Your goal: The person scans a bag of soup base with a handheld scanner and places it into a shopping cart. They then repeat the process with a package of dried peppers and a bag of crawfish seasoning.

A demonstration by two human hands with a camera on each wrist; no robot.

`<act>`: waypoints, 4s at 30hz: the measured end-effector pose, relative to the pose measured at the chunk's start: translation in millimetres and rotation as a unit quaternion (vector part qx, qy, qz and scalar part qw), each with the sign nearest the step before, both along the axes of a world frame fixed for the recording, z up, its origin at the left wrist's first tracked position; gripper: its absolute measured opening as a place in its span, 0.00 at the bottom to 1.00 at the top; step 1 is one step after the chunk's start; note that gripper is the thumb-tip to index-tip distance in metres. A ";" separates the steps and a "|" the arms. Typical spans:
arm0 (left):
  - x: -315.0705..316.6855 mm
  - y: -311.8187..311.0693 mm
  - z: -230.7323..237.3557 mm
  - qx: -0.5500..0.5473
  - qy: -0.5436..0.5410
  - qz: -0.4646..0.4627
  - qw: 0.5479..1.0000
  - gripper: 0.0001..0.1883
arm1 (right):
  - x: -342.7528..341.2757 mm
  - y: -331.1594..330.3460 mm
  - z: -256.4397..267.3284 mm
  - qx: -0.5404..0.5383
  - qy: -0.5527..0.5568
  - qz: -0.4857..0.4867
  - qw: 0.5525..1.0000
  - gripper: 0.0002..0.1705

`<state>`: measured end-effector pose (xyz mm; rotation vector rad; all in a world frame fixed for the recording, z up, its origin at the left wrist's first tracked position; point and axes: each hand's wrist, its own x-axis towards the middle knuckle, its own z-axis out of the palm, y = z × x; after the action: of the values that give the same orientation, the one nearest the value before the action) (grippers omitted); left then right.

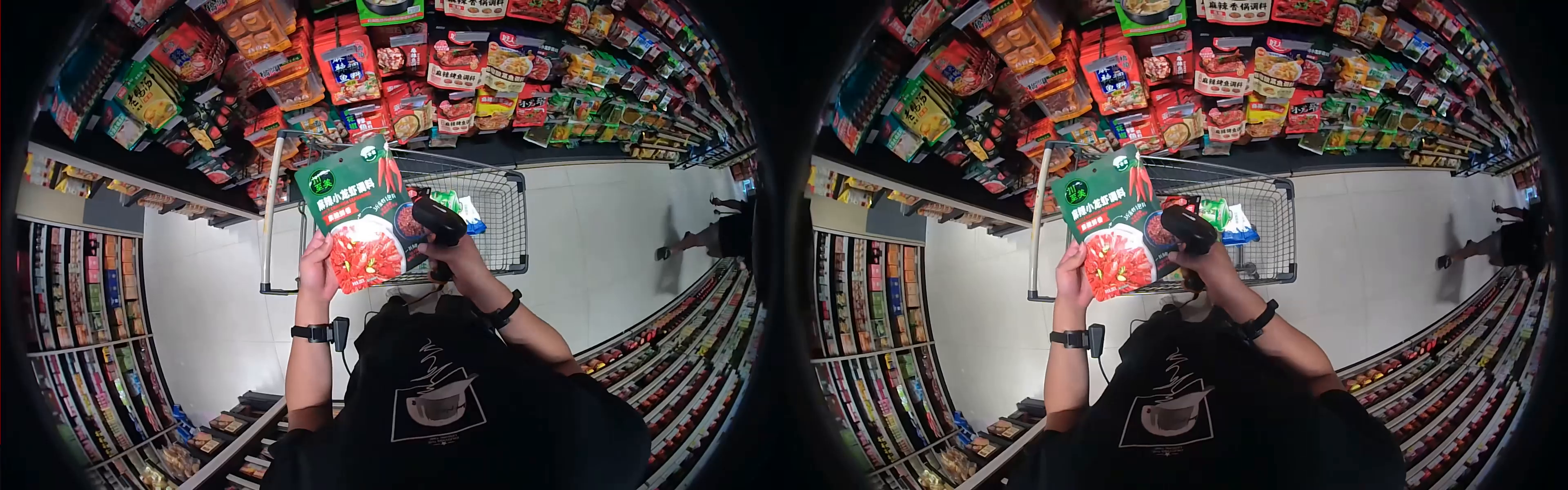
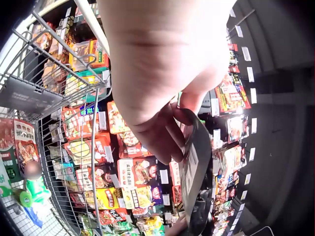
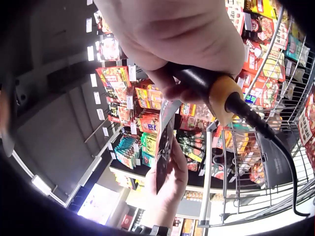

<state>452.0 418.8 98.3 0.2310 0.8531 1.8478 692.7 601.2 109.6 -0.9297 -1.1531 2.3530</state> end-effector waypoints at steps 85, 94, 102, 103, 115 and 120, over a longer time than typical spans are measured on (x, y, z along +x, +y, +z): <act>-27.9 64.2 3.4 -0.189 0.111 -0.058 0.974 0.22 | -54.4 64.0 9.1 -0.009 0.037 -0.023 0.999 0.28; -199.5 -115.1 -80.9 -0.566 0.625 0.091 0.530 0.32 | -41.0 85.7 1.8 -0.022 0.060 -0.070 0.995 0.27; -182.8 -104.3 -123.6 -0.517 0.391 0.111 0.753 0.29 | -26.6 97.5 8.1 -0.026 0.082 -0.069 0.994 0.28; -180.0 -97.6 -125.8 -0.528 0.406 0.098 0.739 0.29 | -25.0 99.8 6.1 -0.033 0.080 -0.075 0.993 0.29; -125.2 -47.6 -121.4 -0.561 0.415 0.121 0.706 0.30 | 17.9 156.2 -11.6 -0.114 0.085 -0.030 0.989 0.28; -102.5 -31.6 -122.0 -0.546 0.404 0.135 0.721 0.29 | 24.5 172.9 -18.6 -0.123 0.113 0.016 0.986 0.29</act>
<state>349.6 387.2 -23.7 0.1378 2.5450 1.1115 717.2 774.1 91.0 -0.6985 -0.8090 2.5902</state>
